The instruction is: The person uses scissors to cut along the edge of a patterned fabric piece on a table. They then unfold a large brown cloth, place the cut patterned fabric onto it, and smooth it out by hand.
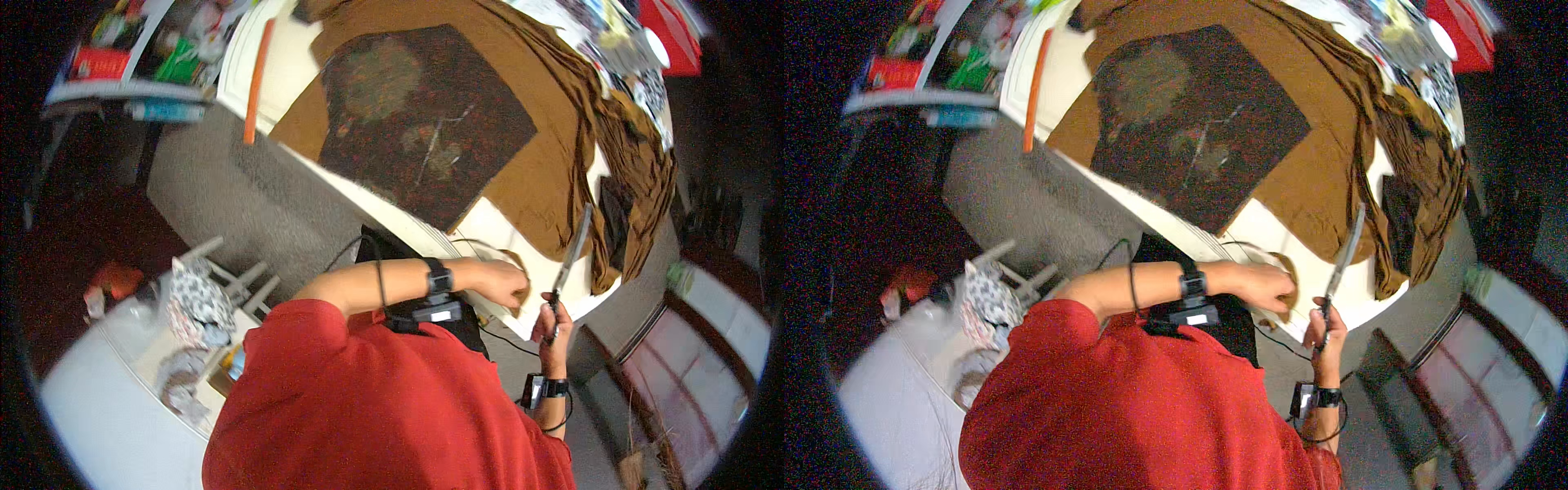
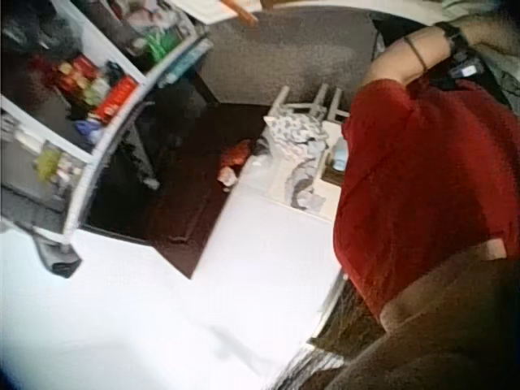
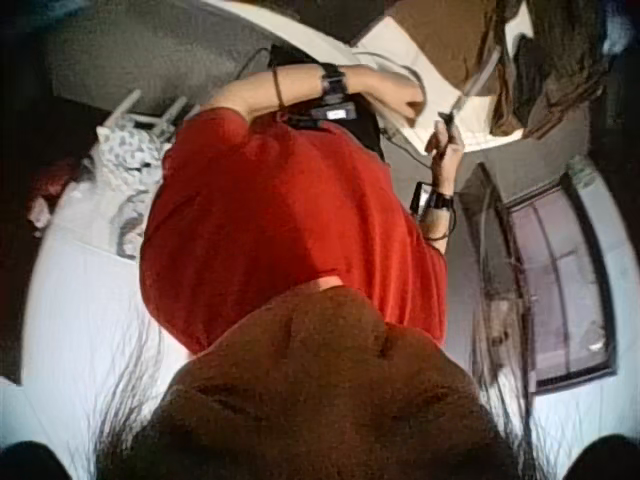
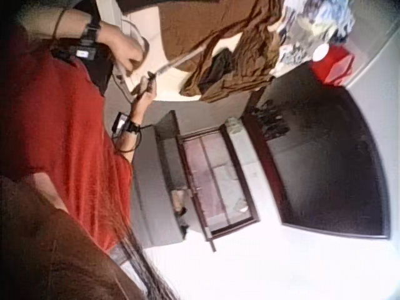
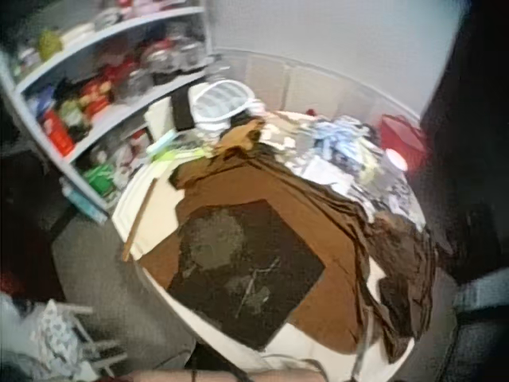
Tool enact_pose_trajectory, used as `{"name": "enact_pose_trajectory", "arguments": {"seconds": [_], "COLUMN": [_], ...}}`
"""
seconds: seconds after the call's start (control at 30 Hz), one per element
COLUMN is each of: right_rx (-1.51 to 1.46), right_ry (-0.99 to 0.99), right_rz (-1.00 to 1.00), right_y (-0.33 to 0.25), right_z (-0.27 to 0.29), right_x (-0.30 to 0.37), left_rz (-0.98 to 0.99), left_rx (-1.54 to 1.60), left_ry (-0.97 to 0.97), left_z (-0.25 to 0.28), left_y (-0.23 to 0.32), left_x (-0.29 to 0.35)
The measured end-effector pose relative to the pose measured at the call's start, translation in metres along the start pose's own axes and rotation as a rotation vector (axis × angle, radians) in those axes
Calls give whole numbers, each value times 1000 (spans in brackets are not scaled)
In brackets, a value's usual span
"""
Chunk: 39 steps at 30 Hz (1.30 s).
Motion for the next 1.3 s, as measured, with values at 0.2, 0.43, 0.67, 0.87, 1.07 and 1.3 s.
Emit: {"name": "enact_pose_trajectory", "arguments": {"seconds": [0.2, 0.43, 0.67, 0.87, 1.07, 1.3], "right_rx": [-187, -299, -445, -476, -454, -414], "right_ry": [268, 56, -20, 91, 140, 172], "right_rz": [-68, -301, -447, -413, -381, -332], "right_y": [51, 99, 129, 145, 149, 150], "right_z": [12, -107, -226, -269, -279, -276], "right_x": [53, 91, 122, 117, 91, 72], "left_rz": [70, -58, -118, -105, -111, -116], "left_rx": [-298, -641, -1093, -1176, -1175, -1180], "left_ry": [-65, 353, 115, -37, -19, -14], "left_z": [-22, 103, 172, 172, 171, 173], "left_y": [2, -71, -95, -119, -114, -115], "left_x": [-18, 83, 124, 123, 122, 122]}}
Point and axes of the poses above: each hand's wrist, its own x-axis away from the middle knuckle, its own z-axis out of the back of the hand, y = z × x, the point moved 5 cm from there along -x, towards the middle knuckle
